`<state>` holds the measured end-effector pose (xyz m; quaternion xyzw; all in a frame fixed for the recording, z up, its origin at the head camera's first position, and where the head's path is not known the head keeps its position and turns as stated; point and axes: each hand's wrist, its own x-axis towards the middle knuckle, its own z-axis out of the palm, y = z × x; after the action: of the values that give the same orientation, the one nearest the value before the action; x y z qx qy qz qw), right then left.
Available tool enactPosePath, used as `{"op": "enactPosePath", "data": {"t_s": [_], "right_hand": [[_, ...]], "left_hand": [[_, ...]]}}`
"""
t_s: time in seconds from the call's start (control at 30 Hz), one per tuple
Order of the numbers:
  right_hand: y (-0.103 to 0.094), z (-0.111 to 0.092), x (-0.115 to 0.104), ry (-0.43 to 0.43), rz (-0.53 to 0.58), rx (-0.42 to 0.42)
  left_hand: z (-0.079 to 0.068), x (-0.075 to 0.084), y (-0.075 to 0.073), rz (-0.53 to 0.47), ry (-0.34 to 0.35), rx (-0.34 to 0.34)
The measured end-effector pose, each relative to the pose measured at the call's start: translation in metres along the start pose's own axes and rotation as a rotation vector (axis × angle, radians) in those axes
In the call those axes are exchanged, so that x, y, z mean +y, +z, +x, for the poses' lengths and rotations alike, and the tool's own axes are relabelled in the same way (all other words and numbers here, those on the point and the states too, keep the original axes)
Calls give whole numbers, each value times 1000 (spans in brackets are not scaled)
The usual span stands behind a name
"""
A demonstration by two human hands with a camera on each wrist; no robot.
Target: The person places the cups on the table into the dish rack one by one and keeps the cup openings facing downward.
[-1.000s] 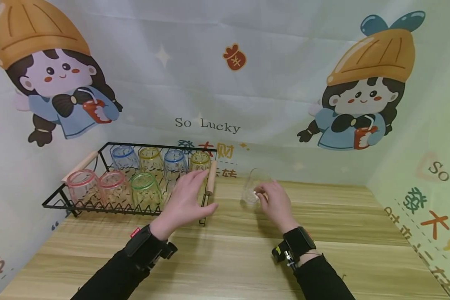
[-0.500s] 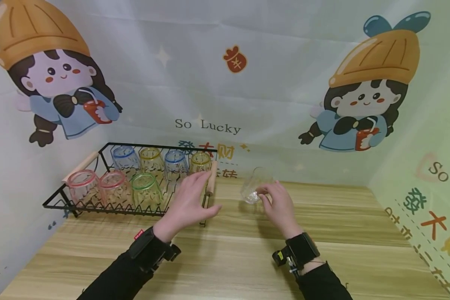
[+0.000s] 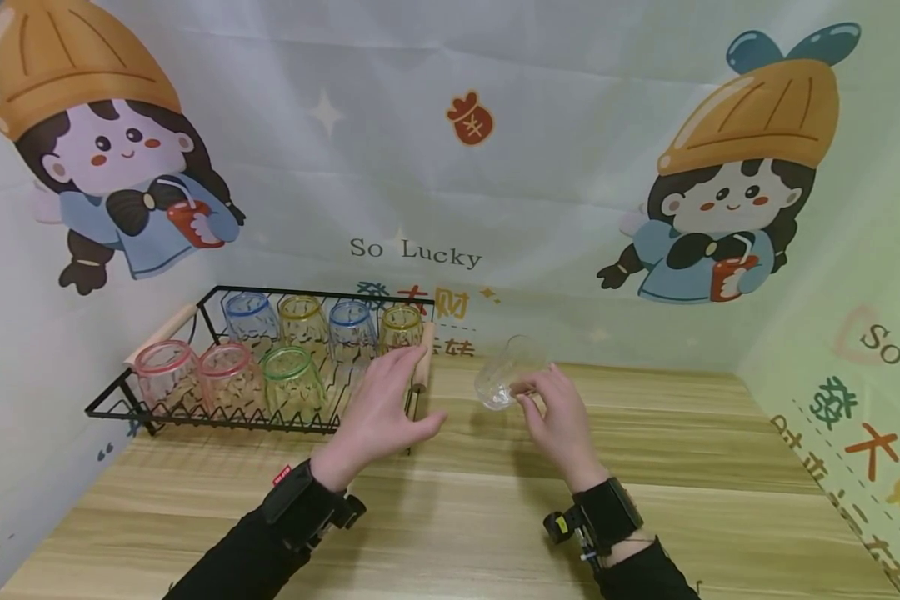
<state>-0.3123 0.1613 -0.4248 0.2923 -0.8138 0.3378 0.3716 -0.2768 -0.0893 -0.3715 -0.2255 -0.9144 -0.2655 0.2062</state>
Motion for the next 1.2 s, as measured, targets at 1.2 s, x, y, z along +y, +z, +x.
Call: {"op": "enactPosePath", "data": {"t_s": [1.2], "right_hand": [[-6, 11, -39, -37, 264, 78]], "left_hand": [[2, 5, 5, -113, 52, 69]]}}
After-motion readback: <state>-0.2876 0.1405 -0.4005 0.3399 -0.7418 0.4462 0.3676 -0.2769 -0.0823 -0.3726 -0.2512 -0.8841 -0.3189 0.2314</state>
